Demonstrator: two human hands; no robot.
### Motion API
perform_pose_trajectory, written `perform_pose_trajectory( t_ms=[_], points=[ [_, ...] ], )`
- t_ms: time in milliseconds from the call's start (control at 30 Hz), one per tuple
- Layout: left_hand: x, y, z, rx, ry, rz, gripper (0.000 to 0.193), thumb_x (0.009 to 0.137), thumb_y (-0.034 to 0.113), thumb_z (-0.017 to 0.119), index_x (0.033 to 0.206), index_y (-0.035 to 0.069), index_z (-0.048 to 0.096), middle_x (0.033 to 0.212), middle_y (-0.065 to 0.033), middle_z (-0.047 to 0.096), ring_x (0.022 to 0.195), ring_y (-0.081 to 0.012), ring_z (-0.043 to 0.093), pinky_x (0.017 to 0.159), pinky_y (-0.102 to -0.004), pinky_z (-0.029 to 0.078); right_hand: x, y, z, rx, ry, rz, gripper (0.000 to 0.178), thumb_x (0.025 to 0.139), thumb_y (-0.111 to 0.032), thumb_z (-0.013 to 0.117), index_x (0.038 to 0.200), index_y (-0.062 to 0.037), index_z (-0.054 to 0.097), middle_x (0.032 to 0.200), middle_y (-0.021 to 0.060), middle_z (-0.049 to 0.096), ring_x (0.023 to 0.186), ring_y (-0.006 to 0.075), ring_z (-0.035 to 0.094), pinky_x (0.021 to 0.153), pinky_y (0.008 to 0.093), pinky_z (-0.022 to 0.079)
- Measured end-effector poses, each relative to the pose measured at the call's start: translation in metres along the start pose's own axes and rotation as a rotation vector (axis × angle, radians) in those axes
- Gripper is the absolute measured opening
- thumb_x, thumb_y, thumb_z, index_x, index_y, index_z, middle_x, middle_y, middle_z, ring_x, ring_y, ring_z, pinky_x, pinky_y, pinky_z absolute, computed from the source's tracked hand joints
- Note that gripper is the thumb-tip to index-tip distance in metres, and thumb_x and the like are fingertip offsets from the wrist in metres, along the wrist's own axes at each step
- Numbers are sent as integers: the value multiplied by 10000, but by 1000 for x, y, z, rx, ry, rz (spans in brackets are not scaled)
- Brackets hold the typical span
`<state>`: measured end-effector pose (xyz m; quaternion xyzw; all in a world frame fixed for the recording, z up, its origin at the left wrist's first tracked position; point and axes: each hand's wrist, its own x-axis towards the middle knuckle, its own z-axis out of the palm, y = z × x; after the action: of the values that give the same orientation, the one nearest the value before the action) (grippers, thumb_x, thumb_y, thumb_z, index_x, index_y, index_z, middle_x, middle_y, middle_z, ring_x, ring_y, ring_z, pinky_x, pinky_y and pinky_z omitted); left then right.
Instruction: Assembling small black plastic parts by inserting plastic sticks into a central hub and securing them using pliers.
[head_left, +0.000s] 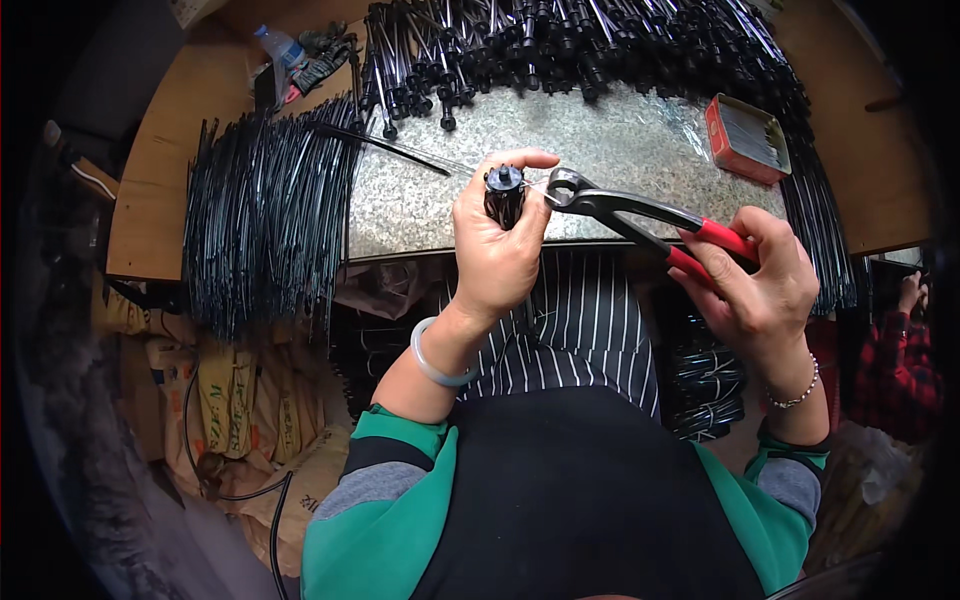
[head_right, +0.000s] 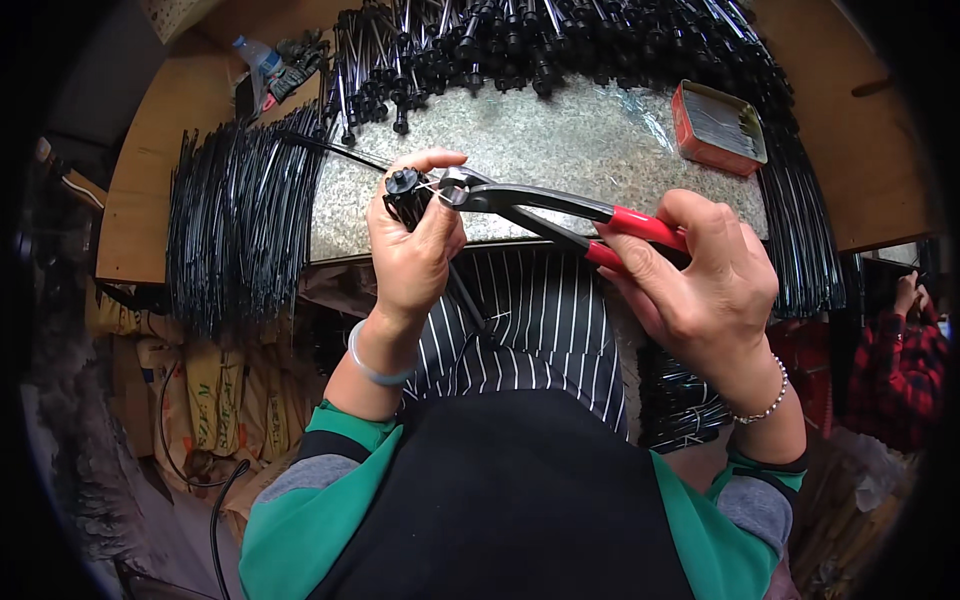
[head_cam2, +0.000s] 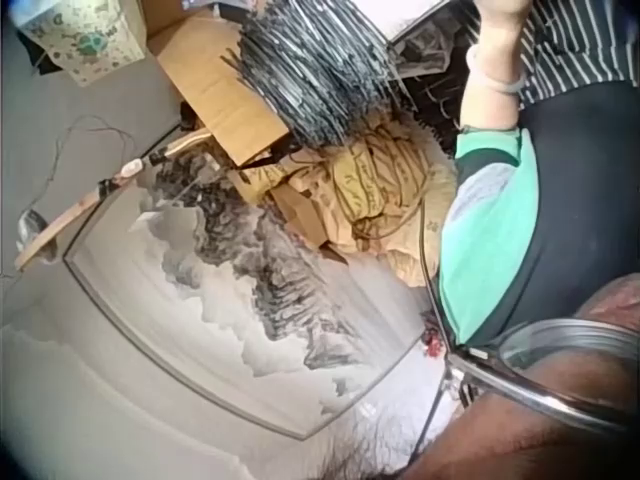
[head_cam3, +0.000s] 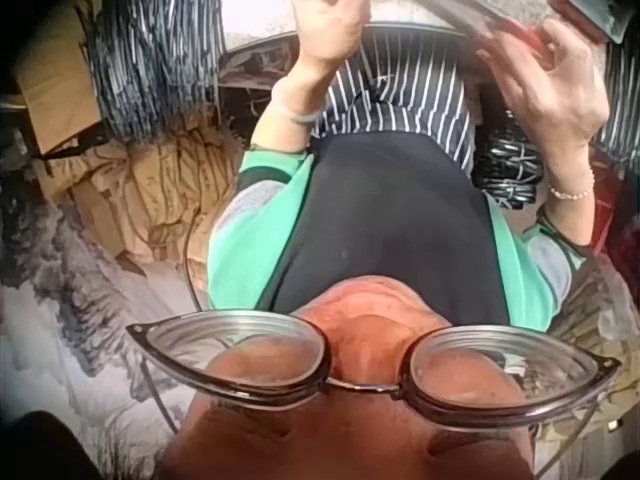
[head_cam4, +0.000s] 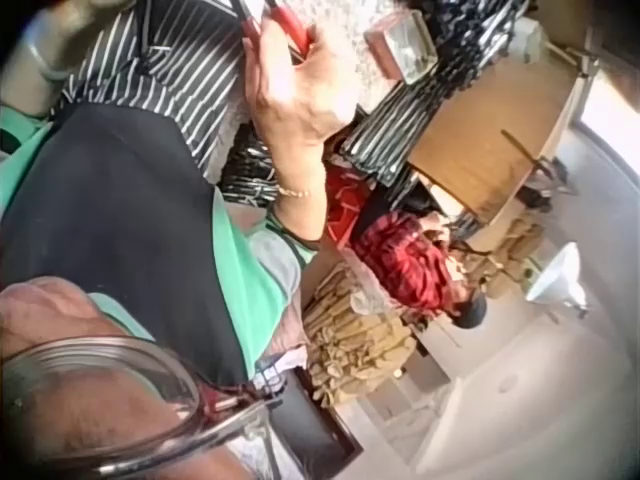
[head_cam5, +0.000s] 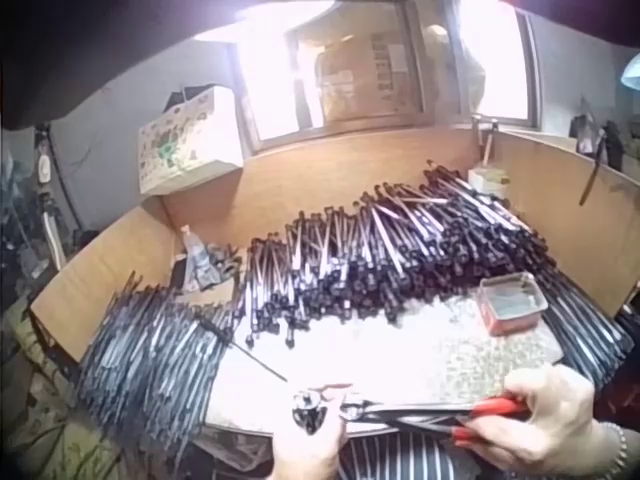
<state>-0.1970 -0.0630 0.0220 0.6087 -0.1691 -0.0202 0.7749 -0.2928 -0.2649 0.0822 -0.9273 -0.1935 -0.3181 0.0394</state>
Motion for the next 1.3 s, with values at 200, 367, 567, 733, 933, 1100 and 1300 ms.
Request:
perform_pose_trajectory(
  t_ms=[200, 367, 567, 733, 933, 1100, 1300],
  points=[
    [-4, 1, -1, -41, -18, -30, 148, 841, -29, 504, 972, -4, 568, 739, 27, 540, 601, 2, 421, 530, -158, 338, -2, -7, -6, -117, -82, -72, 304, 607, -189, 748, 828, -31, 610, 876, 116, 547, 648, 224, 545, 520, 305, 441],
    [-11, 3, -1, -13, -131, -33, 247, 858, 87, 555, 1061, -52, 533, 588, 58, 454, 480, 3, 353, 422, -153, 240, -17, 3, -7, 960, -601, 367, 125, 723, -17, 600, 752, -11, 479, 709, 147, 587, 549, 217, 582, 473, 300, 460],
    [-13, 4, -2, 54, -244, 41, 287, 847, 112, 574, 1058, -79, 542, 624, 49, 442, 521, -3, 342, 470, -163, 237, -24, -15, 0, 1552, -1038, 851, 470, 643, -24, 711, 1012, 17, 423, 642, 64, 538, 474, 118, 527, 445, 222, 418],
    [-13, 9, 1, -12, -233, 6, 267, 820, 118, 597, 1021, -54, 564, 627, 43, 465, 553, -11, 374, 488, -166, 274, -39, -13, 19, 301, -91, 28, 586, 652, 7, 627, 1203, 26, 426, 840, 152, 557, 727, 287, 597, 598, 363, 471],
    [-13, 4, -1, -10, -261, 65, 159, 790, -20, 572, 943, -5, 614, 698, 25, 538, 610, -14, 444, 565, -163, 371, -34, -8, -1, 1541, -1089, 841, 446, 671, -27, 694, 1050, 48, 470, 872, 113, 593, 706, 153, 574, 587, 338, 459],
    [-17, 11, 6, -25, -213, -21, 156, 793, -28, 559, 939, -11, 611, 719, 10, 562, 631, -30, 477, 588, -174, 389, -47, -19, 26, 456, -147, 149, 541, 712, -31, 654, 1185, 23, 396, 805, 120, 563, 685, 173, 547, 641, 316, 455],
    [-19, 8, 4, 34, -243, -77, 196, 780, -28, 561, 963, 4, 624, 734, 27, 545, 632, -20, 452, 595, -167, 383, -30, -8, 7, 1554, -1147, 596, 545, 731, -94, 700, 1169, -13, 386, 720, 28, 571, 663, 86, 588, 532, 268, 452]
  ],
)
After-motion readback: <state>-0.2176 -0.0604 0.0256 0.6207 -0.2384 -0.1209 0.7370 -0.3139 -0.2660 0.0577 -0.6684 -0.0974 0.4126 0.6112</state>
